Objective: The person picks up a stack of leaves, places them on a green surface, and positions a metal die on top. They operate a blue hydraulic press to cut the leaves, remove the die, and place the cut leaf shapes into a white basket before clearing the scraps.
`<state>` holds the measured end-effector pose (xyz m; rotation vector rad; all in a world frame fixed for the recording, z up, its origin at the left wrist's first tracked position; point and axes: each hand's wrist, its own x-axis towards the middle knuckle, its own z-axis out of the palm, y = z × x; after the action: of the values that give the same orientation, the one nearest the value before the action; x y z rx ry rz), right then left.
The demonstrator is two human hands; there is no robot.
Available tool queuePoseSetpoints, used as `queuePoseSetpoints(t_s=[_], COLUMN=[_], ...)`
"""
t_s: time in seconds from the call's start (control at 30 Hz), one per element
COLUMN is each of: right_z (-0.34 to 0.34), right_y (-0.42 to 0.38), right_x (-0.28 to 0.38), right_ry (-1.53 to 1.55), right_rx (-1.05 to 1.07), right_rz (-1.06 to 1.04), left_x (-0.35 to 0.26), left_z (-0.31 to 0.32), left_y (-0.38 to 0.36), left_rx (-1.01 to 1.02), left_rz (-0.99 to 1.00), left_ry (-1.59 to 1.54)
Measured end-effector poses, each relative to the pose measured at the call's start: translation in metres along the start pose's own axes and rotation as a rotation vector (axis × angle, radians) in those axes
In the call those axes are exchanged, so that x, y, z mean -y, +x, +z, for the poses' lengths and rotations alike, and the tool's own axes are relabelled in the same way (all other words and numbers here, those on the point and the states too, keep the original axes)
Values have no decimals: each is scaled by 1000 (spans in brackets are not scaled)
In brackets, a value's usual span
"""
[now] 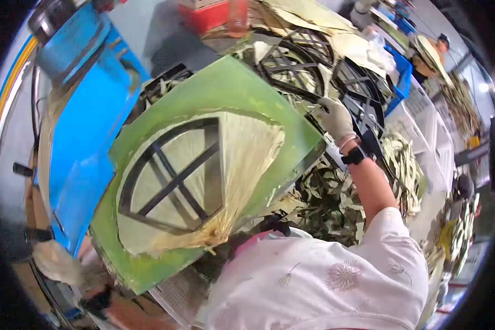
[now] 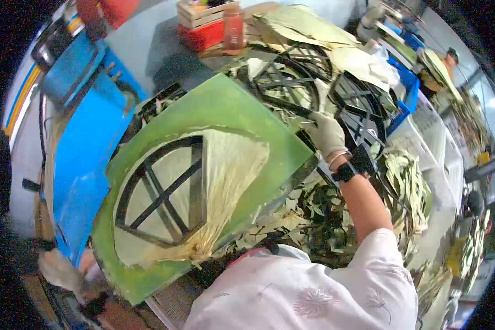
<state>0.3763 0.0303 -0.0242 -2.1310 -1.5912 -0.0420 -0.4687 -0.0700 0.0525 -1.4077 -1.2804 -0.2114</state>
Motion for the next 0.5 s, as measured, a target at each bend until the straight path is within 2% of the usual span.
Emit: queuePoseSetpoints(t_s=[0.03, 0.1, 0.13, 0.17, 0.23, 0.3, 0.37, 0.43, 0.5], right_z=[-2, 6, 15, 19, 26, 31, 26, 19, -30], right_y=[-4, -8, -14, -15, -18, -13, -9, 0, 3], right_x=[-24, -54, -58, -61, -69, -76, -80, -73, -4], right_ry=[-65, -225, -164, -151, 8, 93, 416, 639, 719], right_rx=[67, 359, 299, 301, 221, 177, 120, 12, 149], right_rz=[41, 188, 209, 211, 227, 293, 400, 244, 110], left_x=[7, 25, 43, 49, 55, 66, 62, 47, 39], left_z=[-16, 0, 22, 30, 40, 48, 39, 23, 15], left_y=[55, 88, 91, 105, 106, 95, 100, 109, 103], left_rx=[-215, 182, 273, 395, 319, 303, 280, 284, 201], left_rz=[28, -688, -806, -917, -1108, -990, -1014, -1059, -1017], left_ry=[46, -298, -569, -461, -644, -633, -724, -682, -694])
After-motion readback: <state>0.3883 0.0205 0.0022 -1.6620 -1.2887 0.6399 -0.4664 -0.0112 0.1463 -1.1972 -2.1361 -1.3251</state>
